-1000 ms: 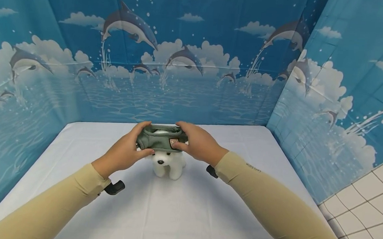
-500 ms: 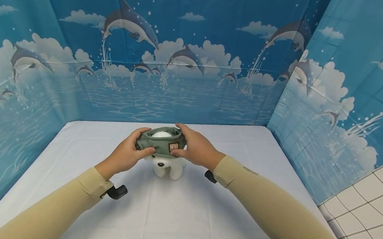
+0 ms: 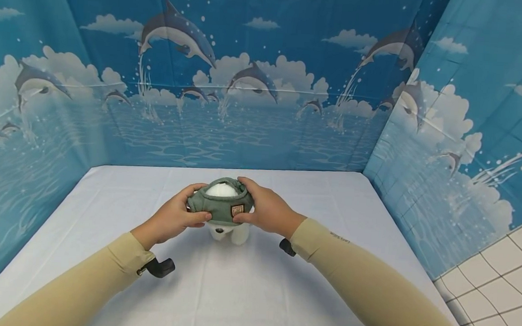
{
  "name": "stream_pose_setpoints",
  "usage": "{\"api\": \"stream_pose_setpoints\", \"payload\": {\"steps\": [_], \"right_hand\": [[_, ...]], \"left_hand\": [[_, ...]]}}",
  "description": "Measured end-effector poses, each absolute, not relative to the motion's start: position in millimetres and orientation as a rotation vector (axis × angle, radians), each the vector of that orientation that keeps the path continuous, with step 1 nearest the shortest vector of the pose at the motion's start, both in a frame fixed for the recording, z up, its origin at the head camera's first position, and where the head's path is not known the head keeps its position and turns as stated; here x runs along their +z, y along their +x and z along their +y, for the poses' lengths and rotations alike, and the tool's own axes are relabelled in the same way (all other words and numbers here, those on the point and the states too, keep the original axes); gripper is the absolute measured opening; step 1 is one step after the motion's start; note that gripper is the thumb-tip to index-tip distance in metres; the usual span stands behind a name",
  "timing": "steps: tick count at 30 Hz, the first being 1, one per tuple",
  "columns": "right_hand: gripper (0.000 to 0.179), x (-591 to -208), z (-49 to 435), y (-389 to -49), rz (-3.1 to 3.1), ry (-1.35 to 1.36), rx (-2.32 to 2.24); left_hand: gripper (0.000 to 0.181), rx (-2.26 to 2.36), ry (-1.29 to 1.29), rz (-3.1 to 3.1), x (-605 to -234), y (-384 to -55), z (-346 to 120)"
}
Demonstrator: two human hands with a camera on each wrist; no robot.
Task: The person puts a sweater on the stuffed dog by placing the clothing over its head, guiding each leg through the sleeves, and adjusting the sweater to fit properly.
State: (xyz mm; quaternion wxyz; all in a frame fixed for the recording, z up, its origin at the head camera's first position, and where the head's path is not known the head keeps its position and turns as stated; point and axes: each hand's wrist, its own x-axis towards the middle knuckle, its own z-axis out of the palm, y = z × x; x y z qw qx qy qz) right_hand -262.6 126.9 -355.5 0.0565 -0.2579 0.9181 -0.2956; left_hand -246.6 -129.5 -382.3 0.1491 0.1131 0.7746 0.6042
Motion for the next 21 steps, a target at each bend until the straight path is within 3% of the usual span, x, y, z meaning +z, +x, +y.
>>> {"api": "stream_pose_setpoints", "payload": {"steps": [9, 21], "right_hand": [[0.075, -363.4, 130.5, -261.7, 2.637, -0.821, -1.287], [0.092, -372.3, 129.4, -260.1, 2.653, -0.793, -1.325]], "left_hand": [[0.061, 1.807, 0.257, 2.182, -373.1, -244.1, -120.6], [0.062, 1.891, 0.247, 2.087, -363.3, -235.8, -108.6]]}}
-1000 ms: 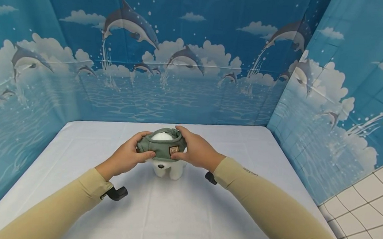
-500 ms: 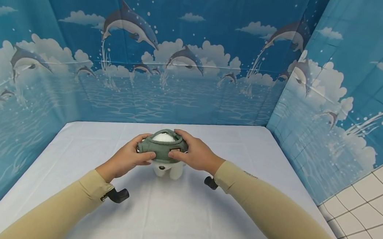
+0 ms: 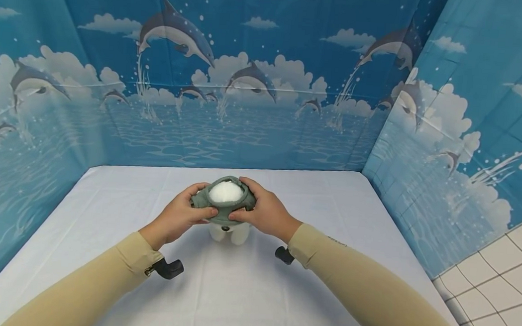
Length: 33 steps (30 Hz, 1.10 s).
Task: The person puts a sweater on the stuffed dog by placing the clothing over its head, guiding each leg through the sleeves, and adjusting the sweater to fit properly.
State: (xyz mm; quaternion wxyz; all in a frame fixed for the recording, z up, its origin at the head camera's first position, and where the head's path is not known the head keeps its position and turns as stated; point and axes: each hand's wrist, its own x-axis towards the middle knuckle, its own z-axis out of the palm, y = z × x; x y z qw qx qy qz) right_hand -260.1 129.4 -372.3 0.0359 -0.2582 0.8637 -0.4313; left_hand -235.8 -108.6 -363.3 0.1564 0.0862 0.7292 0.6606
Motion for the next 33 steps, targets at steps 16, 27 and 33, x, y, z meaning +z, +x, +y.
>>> {"api": "stream_pose_setpoints", "payload": {"steps": [16, 27, 33], "right_hand": [[0.094, -362.2, 128.8, -250.0, 2.322, -0.592, -1.478], [0.068, -373.3, 129.1, -254.1, 2.337, -0.476, -1.561], [0.063, -374.8, 128.1, -255.7, 2.278, -0.381, -1.634]], "left_hand": [[0.062, 1.786, 0.157, 2.002, -379.7, -246.7, -119.8], [0.071, 1.885, 0.096, 2.002, -380.1, -248.0, -113.7], [0.070, 1.886, 0.126, 2.009, -380.2, -248.5, -113.2]]}}
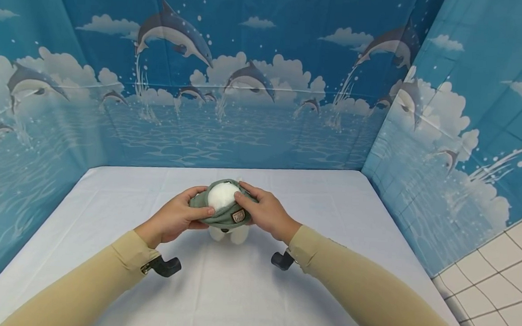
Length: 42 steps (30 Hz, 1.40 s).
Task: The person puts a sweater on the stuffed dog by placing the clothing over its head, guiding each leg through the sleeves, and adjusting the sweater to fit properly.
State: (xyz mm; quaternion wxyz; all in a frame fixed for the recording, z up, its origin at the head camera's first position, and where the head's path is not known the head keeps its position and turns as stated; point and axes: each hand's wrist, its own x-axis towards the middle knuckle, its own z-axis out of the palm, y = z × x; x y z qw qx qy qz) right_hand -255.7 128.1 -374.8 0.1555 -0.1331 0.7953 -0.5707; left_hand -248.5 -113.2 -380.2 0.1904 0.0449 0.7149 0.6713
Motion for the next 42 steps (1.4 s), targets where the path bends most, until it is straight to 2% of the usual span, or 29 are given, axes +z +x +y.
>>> {"api": "stream_pose_setpoints", "payload": {"steps": [15, 31, 42], "right_hand": [[0.064, -377.0, 129.8, -259.4, 2.215, -0.332, -1.662], [0.053, -375.2, 130.4, -257.9, 2.240, -0.218, -1.643], [0.058, -378.6, 129.4, -257.2, 2.087, -0.252, -1.774]], "left_hand": [[0.066, 1.846, 0.081, 2.072, -379.8, -249.5, -116.9], [0.059, 1.840, 0.035, 2.114, -380.2, -247.7, -116.9], [0.055, 1.919, 0.067, 2.027, -390.4, -249.4, -116.7]]}}
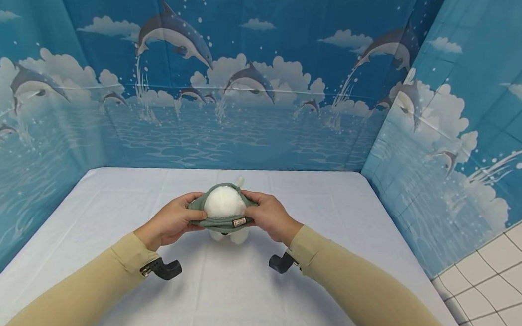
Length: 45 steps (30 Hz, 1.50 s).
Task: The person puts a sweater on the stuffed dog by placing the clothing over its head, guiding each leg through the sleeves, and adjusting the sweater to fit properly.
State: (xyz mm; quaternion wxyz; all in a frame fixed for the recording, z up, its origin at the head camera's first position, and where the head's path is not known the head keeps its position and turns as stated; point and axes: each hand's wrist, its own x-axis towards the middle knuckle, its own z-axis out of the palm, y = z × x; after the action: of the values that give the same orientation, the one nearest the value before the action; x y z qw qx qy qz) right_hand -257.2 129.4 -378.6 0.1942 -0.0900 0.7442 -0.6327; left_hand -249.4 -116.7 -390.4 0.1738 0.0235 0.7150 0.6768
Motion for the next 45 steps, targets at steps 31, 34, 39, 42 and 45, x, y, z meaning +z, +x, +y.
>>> {"api": "stream_pose_setpoints", "payload": {"steps": [31, 34, 39, 42, 45], "right_hand": [[0.080, -381.9, 125.9, -249.9, 2.049, -0.299, -1.748], [0.082, -382.4, 123.6, -247.8, 2.051, -0.294, -1.770], [0.090, -381.5, 121.1, -244.9, 2.058, -0.273, -1.780], [0.094, -381.5, 121.1, -244.3, 2.088, -0.279, -1.753], [0.099, -382.8, 121.6, -245.3, 2.129, -0.290, -1.718]], "left_hand": [[0.079, 1.939, 0.128, 1.834, -397.9, -241.1, -107.2], [0.080, 1.959, 0.124, 1.826, -397.5, -239.6, -104.4], [0.084, 1.997, 0.139, 1.827, -399.7, -237.9, -100.7], [0.086, 2.001, 0.147, 1.836, -401.4, -238.1, -99.8], [0.088, 2.004, 0.147, 1.831, -403.4, -239.3, -99.1]]}}
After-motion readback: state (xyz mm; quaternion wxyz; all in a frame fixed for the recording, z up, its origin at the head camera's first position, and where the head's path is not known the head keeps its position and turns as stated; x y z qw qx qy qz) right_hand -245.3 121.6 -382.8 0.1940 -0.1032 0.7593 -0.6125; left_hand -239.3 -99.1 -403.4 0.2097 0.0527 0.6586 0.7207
